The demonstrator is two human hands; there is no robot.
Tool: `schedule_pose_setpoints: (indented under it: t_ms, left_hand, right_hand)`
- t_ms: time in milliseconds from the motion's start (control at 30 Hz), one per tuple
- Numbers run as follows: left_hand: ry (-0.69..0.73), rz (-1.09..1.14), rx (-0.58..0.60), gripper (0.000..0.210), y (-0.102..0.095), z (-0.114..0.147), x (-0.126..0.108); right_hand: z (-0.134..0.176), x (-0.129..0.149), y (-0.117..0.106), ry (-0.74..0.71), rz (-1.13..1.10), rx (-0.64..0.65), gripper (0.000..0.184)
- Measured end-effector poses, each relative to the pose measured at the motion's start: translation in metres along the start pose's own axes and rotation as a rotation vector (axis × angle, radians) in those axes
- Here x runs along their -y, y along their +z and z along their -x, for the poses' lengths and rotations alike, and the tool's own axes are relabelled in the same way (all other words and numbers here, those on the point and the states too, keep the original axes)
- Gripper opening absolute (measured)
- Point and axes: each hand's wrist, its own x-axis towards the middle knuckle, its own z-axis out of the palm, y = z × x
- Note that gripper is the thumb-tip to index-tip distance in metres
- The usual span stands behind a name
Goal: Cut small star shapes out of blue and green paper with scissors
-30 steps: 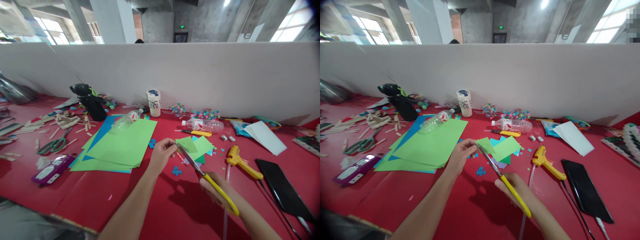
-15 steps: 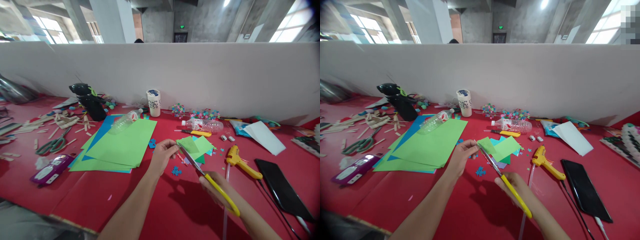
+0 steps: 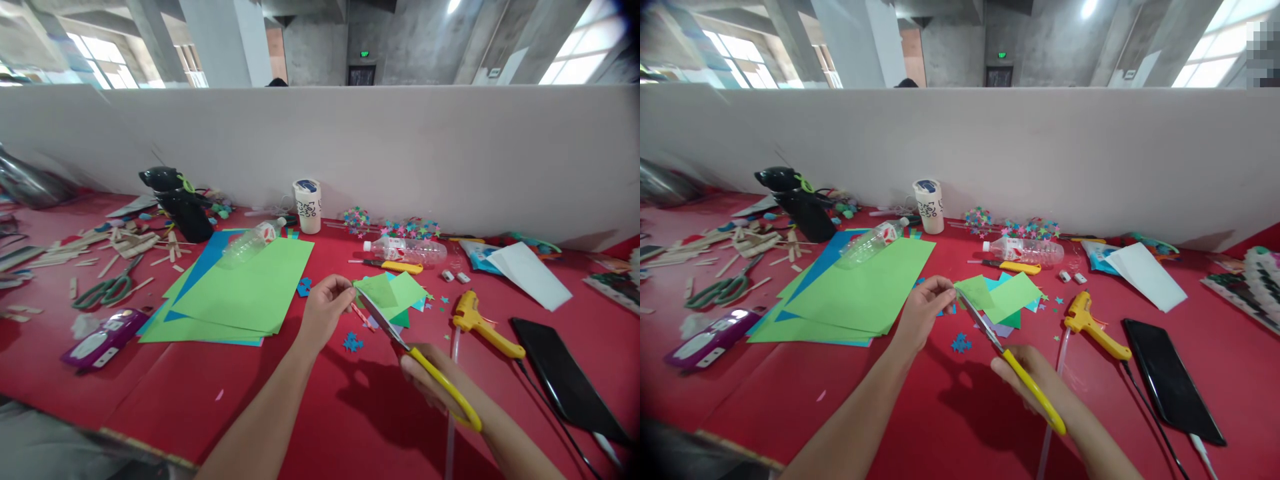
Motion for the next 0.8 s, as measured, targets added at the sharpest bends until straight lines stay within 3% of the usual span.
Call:
schedule_pose_setpoints:
  t_ms: [267,400,800]
  left_hand:
    - [-0.024,0.069,-0.023,0.017,0.009,0.001,0.004]
    - [-0.024,0.095,0.010,0.017,0.013,0.002,0.007]
    - [-0.070,0.154,-0.004,0.020,0.009,0.002,0.007]
  right_hand:
    - [-0.002,-0.003,0.005,-0.034,0.093,-0.025,0.060]
    - [0.000,-0.001,0.007,-0.037,0.062,-0.090,0.058]
    - [-0.002,-0.008,0.015,-0.027,-0.036,-0.096,0.055]
